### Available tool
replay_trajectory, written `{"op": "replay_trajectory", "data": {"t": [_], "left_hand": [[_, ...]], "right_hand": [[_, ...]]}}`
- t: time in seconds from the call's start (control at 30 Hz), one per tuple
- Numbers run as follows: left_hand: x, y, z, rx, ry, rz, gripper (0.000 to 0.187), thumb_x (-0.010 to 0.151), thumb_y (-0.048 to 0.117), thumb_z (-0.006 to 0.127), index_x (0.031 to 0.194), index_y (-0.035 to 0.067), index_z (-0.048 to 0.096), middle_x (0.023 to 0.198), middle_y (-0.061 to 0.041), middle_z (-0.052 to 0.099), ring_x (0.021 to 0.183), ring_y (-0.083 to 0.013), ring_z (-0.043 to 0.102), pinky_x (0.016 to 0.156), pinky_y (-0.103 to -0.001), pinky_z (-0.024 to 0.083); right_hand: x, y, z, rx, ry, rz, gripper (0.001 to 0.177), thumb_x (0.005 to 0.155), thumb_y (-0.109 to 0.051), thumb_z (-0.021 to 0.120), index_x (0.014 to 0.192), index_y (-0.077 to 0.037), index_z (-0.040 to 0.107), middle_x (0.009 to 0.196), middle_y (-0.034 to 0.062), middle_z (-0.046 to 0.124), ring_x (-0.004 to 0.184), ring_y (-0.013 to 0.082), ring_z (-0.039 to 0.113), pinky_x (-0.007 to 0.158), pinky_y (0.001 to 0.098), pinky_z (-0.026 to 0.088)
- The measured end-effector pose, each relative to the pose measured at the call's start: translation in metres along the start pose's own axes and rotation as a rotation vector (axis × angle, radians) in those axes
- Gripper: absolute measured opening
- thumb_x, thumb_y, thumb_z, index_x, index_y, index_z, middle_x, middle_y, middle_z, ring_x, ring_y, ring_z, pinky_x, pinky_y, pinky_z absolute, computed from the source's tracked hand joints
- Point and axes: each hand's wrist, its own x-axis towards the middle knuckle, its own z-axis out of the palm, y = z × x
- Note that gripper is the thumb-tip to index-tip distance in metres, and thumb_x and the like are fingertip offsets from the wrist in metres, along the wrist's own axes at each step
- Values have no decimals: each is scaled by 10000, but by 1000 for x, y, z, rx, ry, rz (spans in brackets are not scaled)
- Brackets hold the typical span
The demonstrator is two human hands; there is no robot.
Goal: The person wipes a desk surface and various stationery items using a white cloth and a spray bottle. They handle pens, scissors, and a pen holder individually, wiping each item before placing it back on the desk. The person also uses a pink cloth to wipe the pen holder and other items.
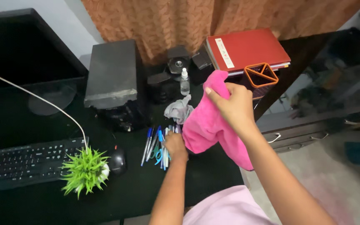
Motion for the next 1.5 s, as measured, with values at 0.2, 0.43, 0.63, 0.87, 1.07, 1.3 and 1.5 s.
{"op": "replay_trajectory", "data": {"t": [0.2,0.43,0.63,0.87,1.07,1.3,1.5], "left_hand": [[-11,-2,-36,-29,78,-103,98,901,77,660,895,56,756,992,-125,672,889,-275,713,703,-382,611],[-2,-55,-112,-792,-194,-190,277,849,236,786,890,-37,796,873,-238,780,791,-293,741,758,-333,536],[38,-40,-131,-2261,-665,-34,507,1006,164,667,1489,19,609,1001,-110,636,732,-176,568,558,-296,442],[-4,18,-201,-2539,-699,-372,477,951,413,495,1292,95,597,1064,-119,712,916,-221,716,774,-316,577],[-4,38,-195,-2588,-445,-438,334,1031,328,564,1209,66,671,1053,-94,719,930,-190,701,794,-316,574],[33,18,-174,-2581,-207,-178,320,1036,281,571,1242,64,683,1026,-80,670,908,-214,664,774,-336,545],[33,44,-153,-2393,-79,-211,368,1052,262,580,1350,77,692,989,-83,598,869,-242,603,729,-354,483]], "right_hand": [[-7,-37,-38,-15,-15,119,392,872,-349,809,832,36,749,701,79,671,632,96,566,566,338,479],[-15,-57,-61,159,83,164,339,854,-323,781,930,6,769,782,35,746,673,78,673,604,281,543],[-44,-32,22,-218,-120,170,501,840,-488,766,843,13,742,647,173,697,583,237,678,588,391,525],[-41,16,78,-62,-206,-354,546,990,-389,631,1429,-75,708,1507,357,467,1311,489,422,1089,463,362],[-4,17,59,32,-322,-192,464,997,-428,575,1227,-58,735,1308,248,648,1235,390,619,1053,407,474],[-50,-4,21,29,-349,-341,556,841,-375,711,1239,9,659,1113,248,620,1053,400,620,902,454,492],[-24,29,20,107,-294,-318,347,861,-303,685,1081,-39,736,1060,192,672,1028,376,670,900,452,527]]}}
